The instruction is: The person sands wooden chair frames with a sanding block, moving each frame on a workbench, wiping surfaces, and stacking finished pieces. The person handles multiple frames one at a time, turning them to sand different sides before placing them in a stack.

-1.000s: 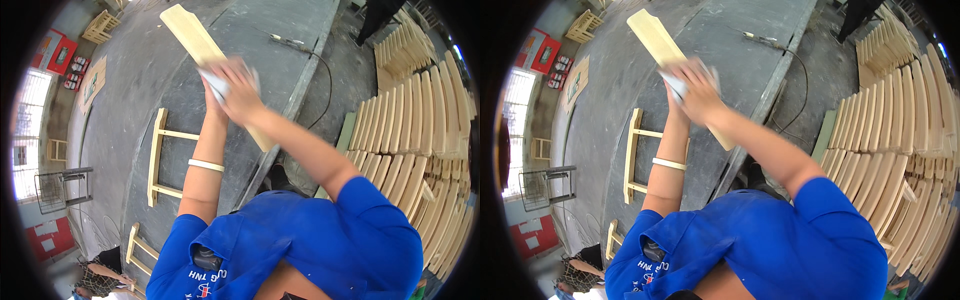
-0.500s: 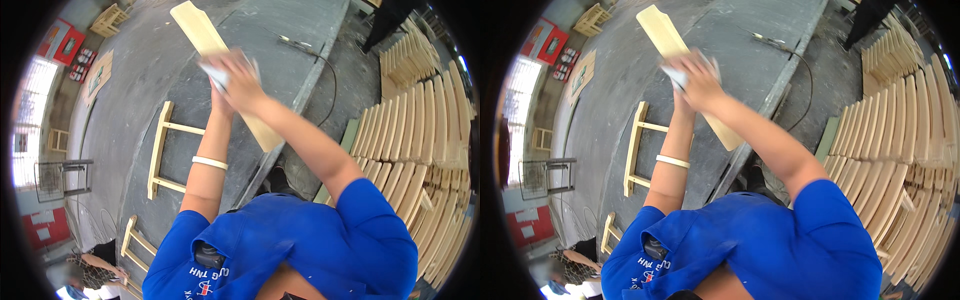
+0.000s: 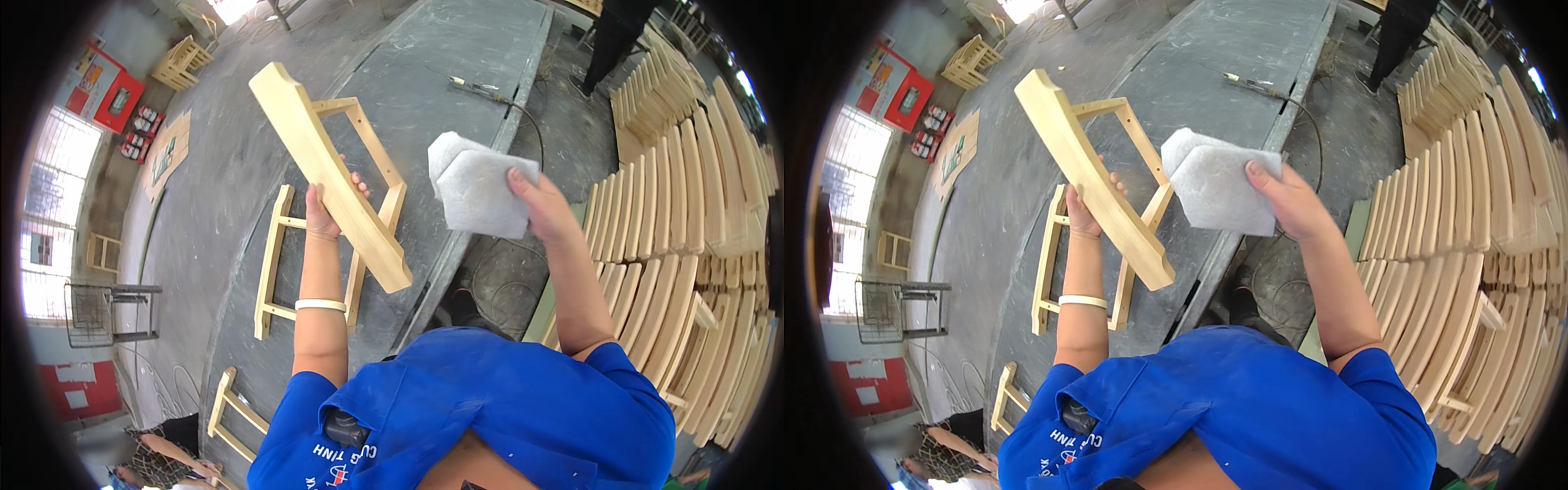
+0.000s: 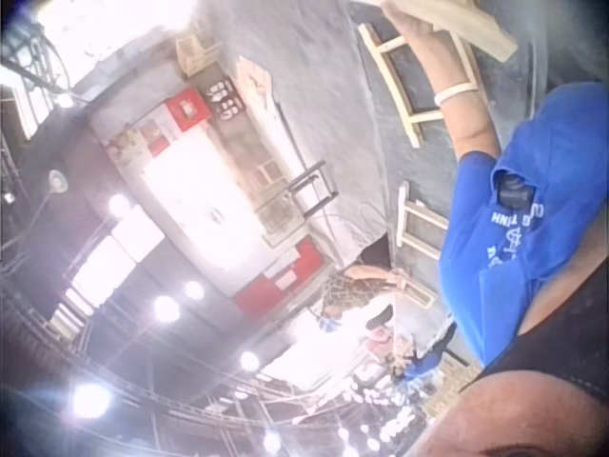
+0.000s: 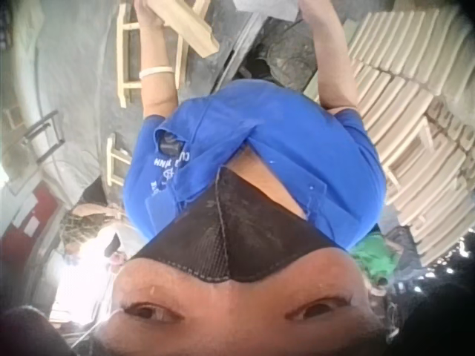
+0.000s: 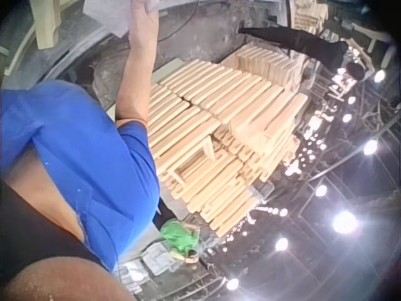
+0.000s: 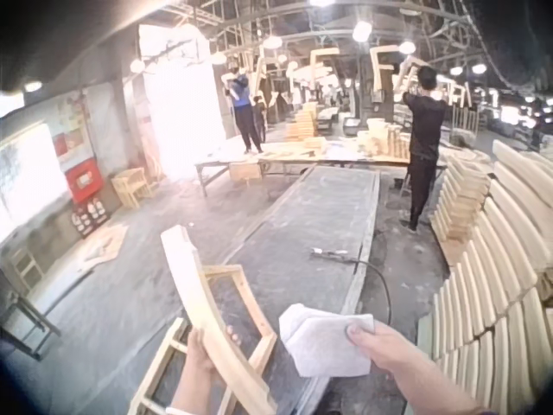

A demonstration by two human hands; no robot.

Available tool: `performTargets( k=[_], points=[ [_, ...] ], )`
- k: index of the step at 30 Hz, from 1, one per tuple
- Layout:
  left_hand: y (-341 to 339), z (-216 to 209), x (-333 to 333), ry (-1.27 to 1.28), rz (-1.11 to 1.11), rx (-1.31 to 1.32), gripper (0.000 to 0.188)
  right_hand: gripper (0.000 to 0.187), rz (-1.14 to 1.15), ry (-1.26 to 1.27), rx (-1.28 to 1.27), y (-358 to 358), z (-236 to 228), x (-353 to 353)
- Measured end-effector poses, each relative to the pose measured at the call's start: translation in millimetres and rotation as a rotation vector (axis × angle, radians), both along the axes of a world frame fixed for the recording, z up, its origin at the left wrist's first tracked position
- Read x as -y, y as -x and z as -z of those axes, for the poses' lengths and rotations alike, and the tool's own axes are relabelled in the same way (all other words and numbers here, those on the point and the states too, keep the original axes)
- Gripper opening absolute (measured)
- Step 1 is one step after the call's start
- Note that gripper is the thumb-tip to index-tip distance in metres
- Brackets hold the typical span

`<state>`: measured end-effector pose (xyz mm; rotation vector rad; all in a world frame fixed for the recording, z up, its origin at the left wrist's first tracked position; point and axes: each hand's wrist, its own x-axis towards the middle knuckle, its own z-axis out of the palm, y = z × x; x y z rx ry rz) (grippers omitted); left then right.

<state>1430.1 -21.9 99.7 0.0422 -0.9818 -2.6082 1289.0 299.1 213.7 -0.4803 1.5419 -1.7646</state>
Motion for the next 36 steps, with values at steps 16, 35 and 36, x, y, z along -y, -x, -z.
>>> performTargets(
  k=[16,35,36],
  points=[
    [13.8,-123.7,-81.3,0.601,0.375,-0.094,0.080,0.039,0.361,-0.213,0.290,-148.3,103.9,-189.8],
    [96.5,-267.1,-487.6,1.900,0.864,-1.567,0.053,0.041,1.386,0.897,-0.718,-385.6,-8.7,-499.1],
    [104.8,-262.0,-507.4,1.908,0.905,-1.620,0.053,0.044,1.330,0.806,-0.721,-373.1,-11.3,-494.3]
  ],
)
